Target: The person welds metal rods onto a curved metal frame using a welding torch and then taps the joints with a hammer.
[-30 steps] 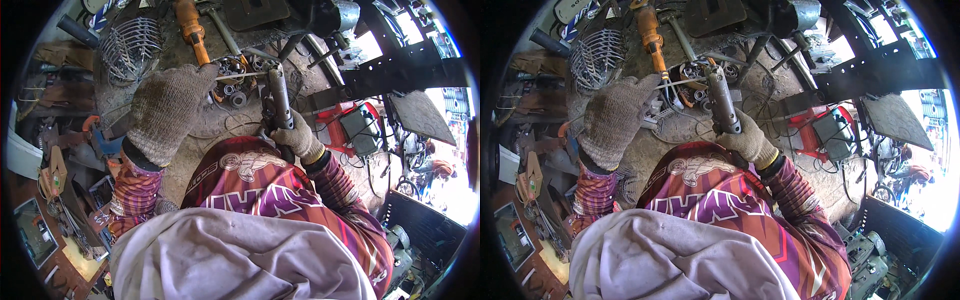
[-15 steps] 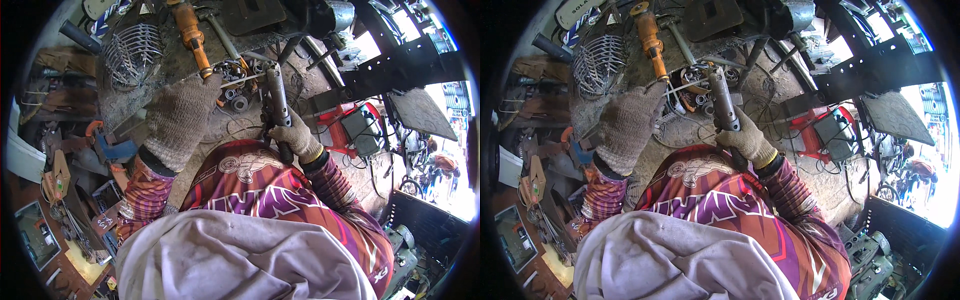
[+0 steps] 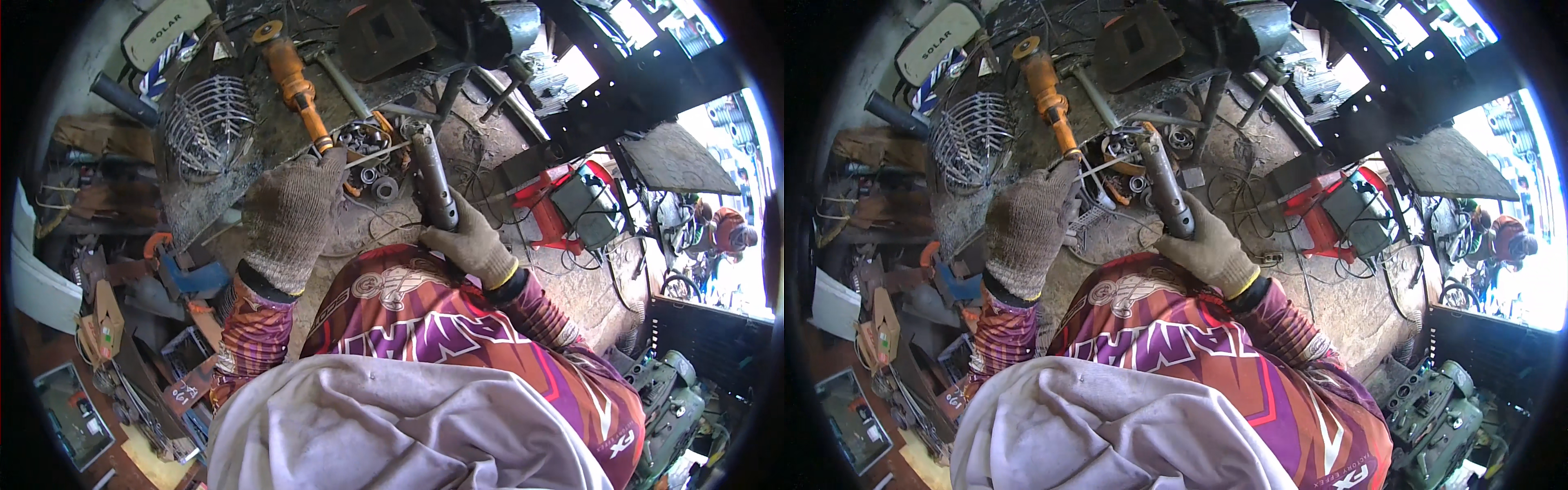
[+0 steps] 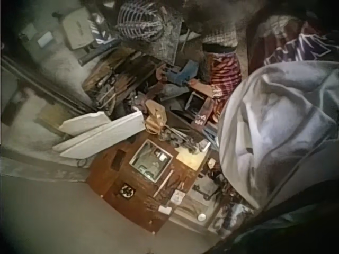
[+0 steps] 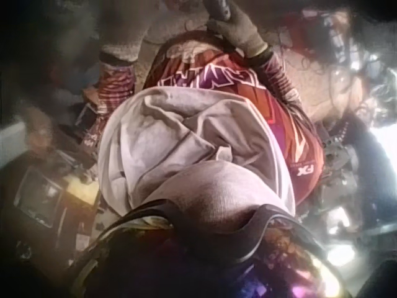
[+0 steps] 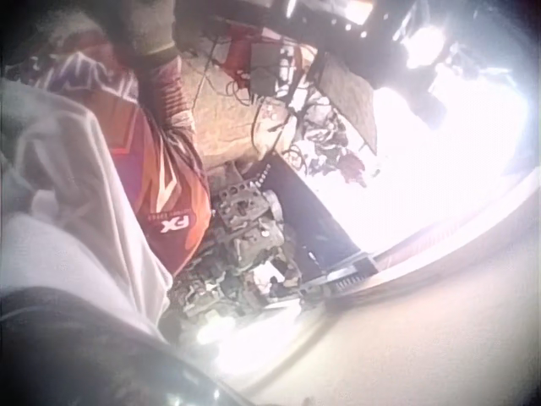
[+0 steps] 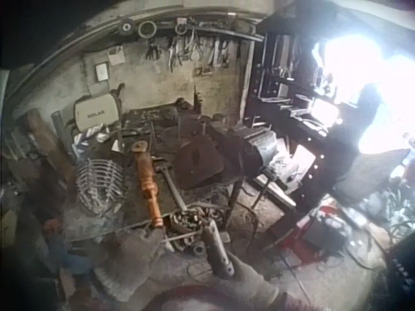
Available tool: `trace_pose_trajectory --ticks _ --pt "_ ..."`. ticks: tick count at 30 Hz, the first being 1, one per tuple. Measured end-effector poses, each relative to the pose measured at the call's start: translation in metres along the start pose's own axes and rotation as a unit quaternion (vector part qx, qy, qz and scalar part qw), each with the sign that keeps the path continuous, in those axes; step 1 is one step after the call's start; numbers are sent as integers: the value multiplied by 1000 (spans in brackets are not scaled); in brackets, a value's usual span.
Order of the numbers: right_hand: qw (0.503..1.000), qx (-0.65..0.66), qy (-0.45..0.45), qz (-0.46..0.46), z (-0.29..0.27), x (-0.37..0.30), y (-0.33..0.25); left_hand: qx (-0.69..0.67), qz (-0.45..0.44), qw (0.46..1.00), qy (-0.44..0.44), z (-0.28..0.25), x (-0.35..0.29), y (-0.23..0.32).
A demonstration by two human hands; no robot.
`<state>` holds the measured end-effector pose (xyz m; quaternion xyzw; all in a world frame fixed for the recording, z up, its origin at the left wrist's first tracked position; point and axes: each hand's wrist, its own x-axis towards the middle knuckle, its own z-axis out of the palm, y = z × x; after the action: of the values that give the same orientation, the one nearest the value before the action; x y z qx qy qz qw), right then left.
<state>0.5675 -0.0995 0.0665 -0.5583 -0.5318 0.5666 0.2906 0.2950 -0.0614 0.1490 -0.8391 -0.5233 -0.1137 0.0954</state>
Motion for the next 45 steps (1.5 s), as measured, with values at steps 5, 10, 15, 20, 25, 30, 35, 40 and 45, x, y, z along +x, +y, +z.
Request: trace_pose_trajectory --ticks 5,10,15,20,25,30,35,40,45 --pt "987 -91 132 -7 -4 7 5 83 29 996 6 -1 55 13" --pt "944 97 286 -133 -68 46 -28 37 173 943 281 -46 110 55" --pt "866 376 192 -269 -207 86 -55 -36 181 955 232 -22 100 61" --pt "833 391 237 -310 -273 122 -47 -152 111 981 48 46 77 55" --pt "851 377 226 -287 -278 150 -33 -318 10 948 7 74 67 46" --pt "846 389 198 -305 -275 170 -29 -346 -126 930 -18 76 72 35" --pt "894 313 149 -284 -289 198 7 -333 -127 931 -81 104 60 43" --pt "930 249 86 -254 -291 225 26 -353 -156 909 -158 123 35 46" --pt "908 327 93 -247 -275 226 24 -351 -137 919 -116 108 35 54"
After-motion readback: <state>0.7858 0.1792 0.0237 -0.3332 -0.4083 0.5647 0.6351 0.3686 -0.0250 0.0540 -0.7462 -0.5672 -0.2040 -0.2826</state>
